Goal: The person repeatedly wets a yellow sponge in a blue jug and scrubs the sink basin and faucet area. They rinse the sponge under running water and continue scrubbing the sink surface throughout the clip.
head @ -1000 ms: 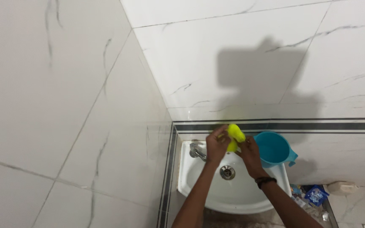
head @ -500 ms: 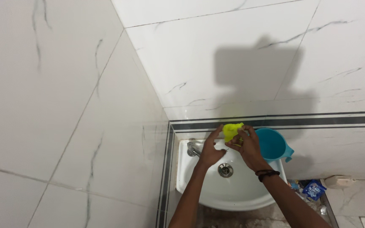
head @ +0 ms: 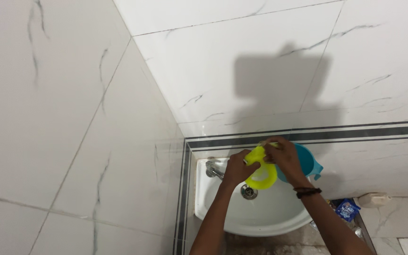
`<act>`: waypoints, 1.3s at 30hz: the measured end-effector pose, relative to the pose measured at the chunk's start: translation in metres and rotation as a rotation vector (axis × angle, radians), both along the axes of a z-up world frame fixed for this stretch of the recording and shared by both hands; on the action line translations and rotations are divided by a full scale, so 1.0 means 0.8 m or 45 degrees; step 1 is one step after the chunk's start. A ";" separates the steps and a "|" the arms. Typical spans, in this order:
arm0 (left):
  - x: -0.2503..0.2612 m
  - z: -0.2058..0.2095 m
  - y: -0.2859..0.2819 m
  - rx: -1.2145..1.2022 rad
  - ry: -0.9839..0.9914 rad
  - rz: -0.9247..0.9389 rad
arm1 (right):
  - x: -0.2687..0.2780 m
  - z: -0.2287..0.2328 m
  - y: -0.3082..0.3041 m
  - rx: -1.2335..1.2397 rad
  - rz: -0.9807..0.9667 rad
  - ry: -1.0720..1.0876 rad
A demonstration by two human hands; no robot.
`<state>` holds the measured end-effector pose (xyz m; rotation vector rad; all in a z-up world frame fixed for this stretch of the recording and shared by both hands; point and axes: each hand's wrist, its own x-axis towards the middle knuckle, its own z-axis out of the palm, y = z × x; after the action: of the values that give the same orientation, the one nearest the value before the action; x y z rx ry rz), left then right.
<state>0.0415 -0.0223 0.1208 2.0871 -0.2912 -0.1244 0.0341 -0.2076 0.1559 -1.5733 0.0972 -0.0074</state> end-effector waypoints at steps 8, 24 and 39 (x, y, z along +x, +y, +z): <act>0.023 0.011 -0.024 -0.361 0.173 -0.023 | -0.004 0.013 -0.028 -0.229 0.143 0.083; 0.027 0.024 -0.018 -0.634 0.421 -0.406 | 0.004 0.007 -0.030 0.114 -0.345 0.298; 0.049 0.030 -0.112 -0.954 0.532 -0.025 | 0.004 0.022 -0.079 0.492 -0.149 0.300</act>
<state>0.0805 -0.1115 0.1447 1.2763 -0.0783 -0.3927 0.0374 -0.2705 0.1734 -1.1756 0.3555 0.0998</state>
